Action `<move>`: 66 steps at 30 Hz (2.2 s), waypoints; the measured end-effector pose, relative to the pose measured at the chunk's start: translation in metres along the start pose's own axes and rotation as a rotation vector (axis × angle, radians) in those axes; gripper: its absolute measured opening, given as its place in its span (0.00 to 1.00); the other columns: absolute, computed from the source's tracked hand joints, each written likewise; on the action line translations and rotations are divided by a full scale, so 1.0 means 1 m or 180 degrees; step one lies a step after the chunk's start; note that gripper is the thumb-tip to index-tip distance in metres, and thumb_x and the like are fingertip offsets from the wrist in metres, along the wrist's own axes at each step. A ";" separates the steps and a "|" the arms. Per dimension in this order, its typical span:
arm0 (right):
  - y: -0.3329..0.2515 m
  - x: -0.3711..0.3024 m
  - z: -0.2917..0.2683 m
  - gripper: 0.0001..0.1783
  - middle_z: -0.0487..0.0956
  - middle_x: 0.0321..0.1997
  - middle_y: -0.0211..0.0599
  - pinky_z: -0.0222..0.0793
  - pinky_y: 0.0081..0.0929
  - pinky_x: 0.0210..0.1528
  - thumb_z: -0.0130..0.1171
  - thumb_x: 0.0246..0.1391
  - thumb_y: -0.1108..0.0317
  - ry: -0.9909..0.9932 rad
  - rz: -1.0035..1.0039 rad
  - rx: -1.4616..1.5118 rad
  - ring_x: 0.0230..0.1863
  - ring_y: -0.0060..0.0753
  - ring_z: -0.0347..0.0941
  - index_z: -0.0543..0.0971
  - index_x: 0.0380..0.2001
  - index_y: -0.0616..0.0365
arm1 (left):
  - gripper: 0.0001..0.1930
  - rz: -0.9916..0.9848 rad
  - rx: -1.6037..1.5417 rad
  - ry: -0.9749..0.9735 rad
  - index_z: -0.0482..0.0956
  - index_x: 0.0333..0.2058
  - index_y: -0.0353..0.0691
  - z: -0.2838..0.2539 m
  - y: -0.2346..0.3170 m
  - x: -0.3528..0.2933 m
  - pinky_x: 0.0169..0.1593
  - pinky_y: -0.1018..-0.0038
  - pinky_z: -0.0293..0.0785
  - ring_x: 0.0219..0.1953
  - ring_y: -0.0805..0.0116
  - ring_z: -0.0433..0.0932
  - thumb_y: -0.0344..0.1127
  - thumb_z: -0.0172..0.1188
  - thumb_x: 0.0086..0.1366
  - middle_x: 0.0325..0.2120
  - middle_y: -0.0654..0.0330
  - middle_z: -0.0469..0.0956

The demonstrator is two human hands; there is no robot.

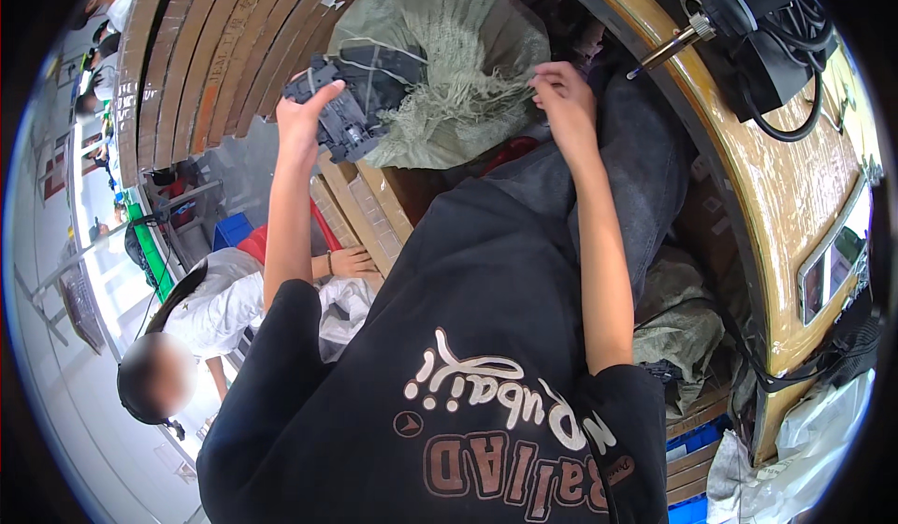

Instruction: Assembling small metal pins or springs into plastic housing components in a factory setting.

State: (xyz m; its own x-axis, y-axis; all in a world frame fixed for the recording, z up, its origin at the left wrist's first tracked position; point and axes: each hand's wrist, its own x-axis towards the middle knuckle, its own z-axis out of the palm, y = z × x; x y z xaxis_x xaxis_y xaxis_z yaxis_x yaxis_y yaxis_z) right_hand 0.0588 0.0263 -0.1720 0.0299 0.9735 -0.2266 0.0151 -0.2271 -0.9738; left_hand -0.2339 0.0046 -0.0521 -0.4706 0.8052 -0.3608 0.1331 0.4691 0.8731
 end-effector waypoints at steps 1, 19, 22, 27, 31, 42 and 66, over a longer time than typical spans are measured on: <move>-0.007 -0.007 0.004 0.09 0.76 0.27 0.35 0.66 0.20 0.31 0.50 0.47 0.71 -0.0121 -0.0137 0.0215 0.27 0.25 0.72 0.72 0.33 0.61 | 0.16 0.0395 0.0168 -0.0116 0.73 0.35 0.34 0.007 -0.001 -0.006 0.35 0.78 0.71 0.28 0.74 0.75 0.28 0.65 0.44 0.28 0.61 0.76; -0.034 -0.043 0.043 0.12 0.73 0.38 0.35 0.60 0.19 0.45 0.43 0.43 0.78 -0.1159 0.0166 0.1458 0.39 0.24 0.67 0.69 0.35 0.60 | 0.20 0.0384 -0.0299 -0.0900 0.70 0.38 0.36 0.023 -0.002 -0.039 0.37 0.79 0.69 0.29 0.77 0.72 0.25 0.63 0.44 0.27 0.65 0.72; -0.040 -0.037 0.036 0.20 0.72 0.44 0.38 0.57 0.24 0.50 0.40 0.43 0.74 -0.1219 0.0178 0.1776 0.43 0.27 0.67 0.68 0.43 0.59 | 0.22 0.0350 0.0171 -0.1010 0.70 0.38 0.35 0.022 0.000 -0.042 0.37 0.80 0.68 0.31 0.78 0.72 0.27 0.66 0.42 0.28 0.65 0.74; -0.042 -0.042 0.031 0.20 0.73 0.41 0.33 0.60 0.23 0.47 0.43 0.41 0.77 -0.1812 -0.0142 0.1230 0.41 0.25 0.67 0.70 0.42 0.60 | 0.21 0.0472 0.1011 -0.1524 0.71 0.37 0.36 0.027 0.006 -0.045 0.37 0.81 0.68 0.30 0.80 0.71 0.29 0.67 0.42 0.27 0.66 0.74; -0.042 -0.046 0.026 0.10 0.75 0.33 0.31 0.62 0.21 0.43 0.50 0.45 0.74 -0.1795 -0.0300 0.0457 0.38 0.22 0.68 0.75 0.33 0.63 | 0.21 0.0338 0.1010 -0.1368 0.71 0.37 0.35 0.019 -0.001 -0.037 0.37 0.81 0.68 0.30 0.79 0.72 0.29 0.66 0.42 0.27 0.65 0.74; -0.071 -0.068 0.014 0.04 0.74 0.24 0.37 0.64 0.22 0.30 0.53 0.44 0.78 -0.1803 -0.0957 0.0096 0.26 0.27 0.69 0.76 0.27 0.65 | 0.18 0.0246 -0.0172 -0.0315 0.71 0.37 0.37 0.018 -0.020 -0.020 0.36 0.79 0.69 0.29 0.76 0.73 0.27 0.64 0.44 0.28 0.64 0.74; -0.051 -0.063 -0.030 0.11 0.71 0.38 0.42 0.62 0.33 0.45 0.50 0.44 0.73 -0.0480 -0.0795 -0.2036 0.43 0.46 0.65 0.72 0.34 0.62 | 0.17 0.0029 -0.2693 -0.0758 0.70 0.42 0.35 -0.048 -0.011 0.011 0.44 0.65 0.72 0.39 0.61 0.75 0.37 0.53 0.56 0.37 0.56 0.75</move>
State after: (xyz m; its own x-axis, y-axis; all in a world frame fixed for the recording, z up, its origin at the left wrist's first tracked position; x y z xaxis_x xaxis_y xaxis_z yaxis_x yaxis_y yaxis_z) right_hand 0.0856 -0.0246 -0.1069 -0.1892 0.9810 -0.0434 0.5897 0.0782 -0.8039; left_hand -0.2823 -0.0088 -0.0503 -0.2657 0.9061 -0.3291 -0.5997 0.1120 0.7924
